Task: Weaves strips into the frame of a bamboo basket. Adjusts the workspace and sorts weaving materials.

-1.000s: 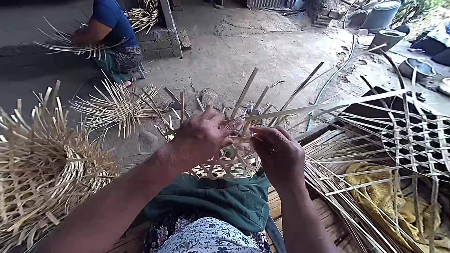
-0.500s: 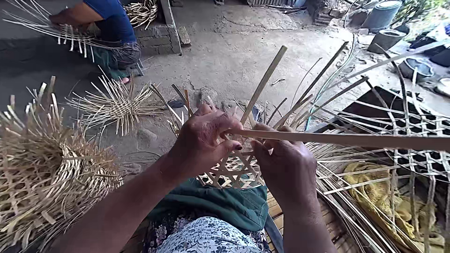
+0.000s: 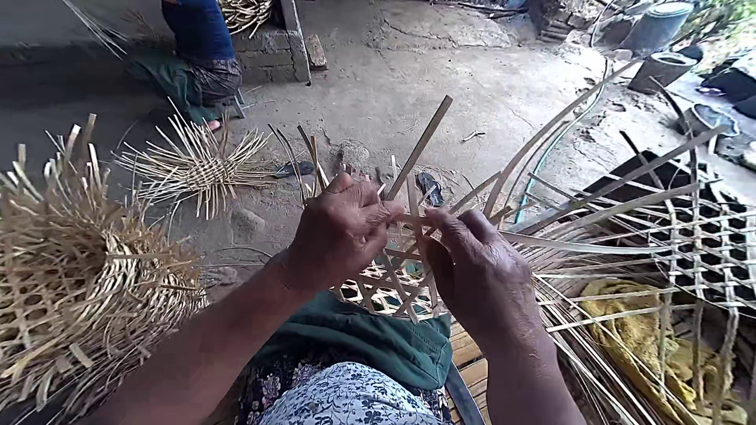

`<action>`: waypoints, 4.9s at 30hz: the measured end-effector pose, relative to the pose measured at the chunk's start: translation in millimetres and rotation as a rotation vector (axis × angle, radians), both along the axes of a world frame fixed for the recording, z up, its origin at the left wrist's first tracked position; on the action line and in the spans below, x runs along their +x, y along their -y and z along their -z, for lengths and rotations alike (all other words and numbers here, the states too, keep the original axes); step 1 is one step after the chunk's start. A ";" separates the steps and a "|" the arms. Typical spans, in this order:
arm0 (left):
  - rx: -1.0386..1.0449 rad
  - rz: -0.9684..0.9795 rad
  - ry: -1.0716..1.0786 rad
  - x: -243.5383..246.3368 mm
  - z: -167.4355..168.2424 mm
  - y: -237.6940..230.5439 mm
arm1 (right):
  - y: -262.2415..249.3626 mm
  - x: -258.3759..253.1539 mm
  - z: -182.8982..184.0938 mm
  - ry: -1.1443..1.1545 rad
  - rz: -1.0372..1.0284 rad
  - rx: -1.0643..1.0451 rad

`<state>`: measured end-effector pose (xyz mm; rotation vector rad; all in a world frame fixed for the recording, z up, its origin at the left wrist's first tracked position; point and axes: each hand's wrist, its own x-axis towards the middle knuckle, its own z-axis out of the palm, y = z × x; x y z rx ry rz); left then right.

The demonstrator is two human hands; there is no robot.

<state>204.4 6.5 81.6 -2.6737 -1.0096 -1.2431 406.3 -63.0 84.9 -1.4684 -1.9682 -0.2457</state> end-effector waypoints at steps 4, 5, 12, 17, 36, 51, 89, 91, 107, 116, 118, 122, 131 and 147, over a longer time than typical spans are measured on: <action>-0.572 0.166 0.253 -10.6 -21.4 -2.2 | -5.6 16.9 -14.3 -0.007 -0.171 -0.119; -0.663 0.209 0.314 -11.1 -24.1 -3.1 | -7.7 16.8 -15.4 -0.025 -0.192 -0.129; -0.534 0.376 0.393 -12.0 -8.0 -2.3 | -14.7 13.7 -16.7 -0.038 -0.081 -0.255; 0.148 0.176 -0.144 6.3 -16.8 7.9 | -15.5 9.4 -5.8 -0.187 -0.131 -0.102; -0.009 0.041 0.000 15.9 -21.7 7.1 | -17.4 11.6 24.4 -0.699 -0.157 -0.011; -0.159 0.151 0.161 5.5 -9.3 -11.8 | -32.0 34.6 20.4 -1.000 -0.565 -0.425; -0.053 0.171 0.134 2.7 -18.7 0.0 | -15.1 12.2 -22.8 -0.457 -0.167 -0.334; -0.171 0.231 0.224 -3.2 -8.0 -1.4 | -22.4 19.4 -17.6 -0.679 -0.327 -0.542; 0.210 -0.094 -0.079 0.2 12.9 -0.5 | -18.1 -22.0 15.6 -0.217 -0.084 -0.023; -0.491 0.019 0.190 -10.9 -16.7 2.6 | -10.9 -18.3 6.6 -0.320 -0.111 -0.169; -0.430 0.009 0.198 -8.5 -12.7 4.2 | -10.6 -20.2 5.6 -0.306 -0.074 -0.178; -0.176 0.083 0.180 -7.5 3.4 4.6 | -9.2 -15.5 1.3 -0.322 -0.012 -0.247; 0.221 0.048 -0.073 11.2 -5.8 14.3 | -17.8 -7.1 12.8 -0.607 -0.222 -0.206; 0.035 -0.002 0.019 7.4 -5.5 -0.4 | -18.8 -19.0 26.3 -0.483 -0.017 0.056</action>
